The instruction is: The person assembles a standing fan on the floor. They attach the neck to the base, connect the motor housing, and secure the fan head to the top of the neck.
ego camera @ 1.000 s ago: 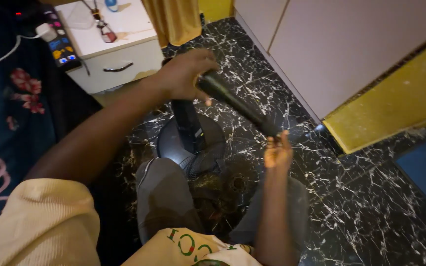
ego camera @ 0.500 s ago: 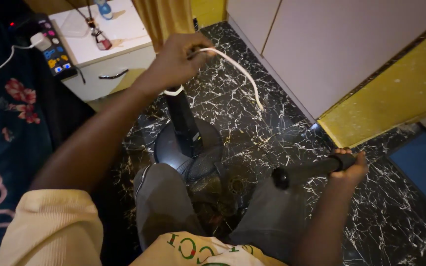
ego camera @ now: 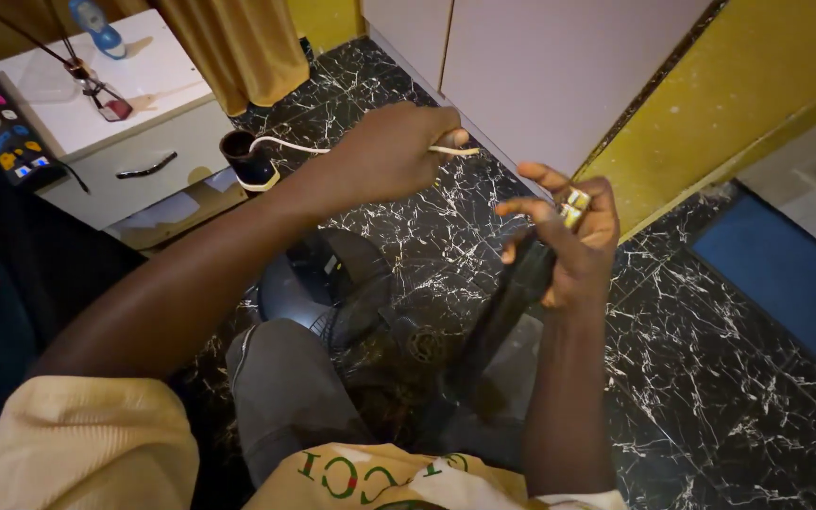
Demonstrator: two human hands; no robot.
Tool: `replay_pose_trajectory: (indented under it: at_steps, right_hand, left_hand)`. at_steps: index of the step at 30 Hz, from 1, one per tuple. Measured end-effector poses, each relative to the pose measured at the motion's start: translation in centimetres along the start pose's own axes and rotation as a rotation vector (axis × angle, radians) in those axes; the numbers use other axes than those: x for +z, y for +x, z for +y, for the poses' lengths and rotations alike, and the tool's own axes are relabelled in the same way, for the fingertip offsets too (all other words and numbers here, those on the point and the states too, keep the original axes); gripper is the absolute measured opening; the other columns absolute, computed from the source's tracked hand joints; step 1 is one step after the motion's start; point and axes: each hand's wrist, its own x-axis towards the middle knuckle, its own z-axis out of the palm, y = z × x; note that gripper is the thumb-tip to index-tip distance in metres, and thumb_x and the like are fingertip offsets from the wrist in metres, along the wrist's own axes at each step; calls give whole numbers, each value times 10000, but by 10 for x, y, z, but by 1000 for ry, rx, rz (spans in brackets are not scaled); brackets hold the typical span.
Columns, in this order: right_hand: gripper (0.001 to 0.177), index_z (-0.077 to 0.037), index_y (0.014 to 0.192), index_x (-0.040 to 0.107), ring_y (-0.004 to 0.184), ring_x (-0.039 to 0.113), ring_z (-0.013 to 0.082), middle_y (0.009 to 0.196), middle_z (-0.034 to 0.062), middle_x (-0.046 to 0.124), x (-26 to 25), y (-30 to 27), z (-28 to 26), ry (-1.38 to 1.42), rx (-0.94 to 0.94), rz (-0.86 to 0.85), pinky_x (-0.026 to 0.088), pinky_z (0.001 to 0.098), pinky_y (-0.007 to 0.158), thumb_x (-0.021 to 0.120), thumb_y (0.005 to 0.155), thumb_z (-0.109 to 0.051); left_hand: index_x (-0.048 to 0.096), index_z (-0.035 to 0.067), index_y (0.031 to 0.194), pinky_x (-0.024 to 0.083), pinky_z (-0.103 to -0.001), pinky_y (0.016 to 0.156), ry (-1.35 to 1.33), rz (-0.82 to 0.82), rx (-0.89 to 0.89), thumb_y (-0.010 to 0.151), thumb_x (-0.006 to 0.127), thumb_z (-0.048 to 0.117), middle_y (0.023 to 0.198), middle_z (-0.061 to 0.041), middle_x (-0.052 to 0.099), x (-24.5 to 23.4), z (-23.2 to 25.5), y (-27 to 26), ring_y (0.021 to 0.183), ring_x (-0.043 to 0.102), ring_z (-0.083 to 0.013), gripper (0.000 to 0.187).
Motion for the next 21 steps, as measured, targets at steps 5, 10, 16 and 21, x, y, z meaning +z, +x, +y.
replay_pose_trajectory:
  at_steps: [5,10,16,21]
  right_hand:
    - [417,-77,1054,419,872,690,182,1298,302,674,48,9,-12,-439,-181,-148,605,317,680,783,954,99]
    - [357,-61,1015,444,703,677,163,990,213,713,58,18,-5,-453,-50,-10,582,300,581,752,928,96]
    - [270,-62,985,465,682,681,173,894,160,679,26,24,-29,-463,90,-196,595,312,561,675,915,94]
    - [248,-57,934,494,651,660,136,885,126,685,9,30,-55,-590,339,-381,570,272,551,679,865,93]
  left_hand:
    - [695,75,995,514,-505,701,-17,-110,-101,905,663,187,851,-171,706,7,-2,-1,816,686,-386,147]
    - [706,79,1020,522,-485,692,-4,-119,-85,877,672,159,841,-158,715,4,0,-2,799,694,-363,167]
    - [715,86,1079,524,-428,629,-219,-346,-25,831,808,285,789,-117,715,-30,12,-7,703,699,-271,332]
    - [715,70,1157,553,-399,653,-342,-188,230,902,770,269,851,-99,735,-13,35,-11,707,722,-247,328]
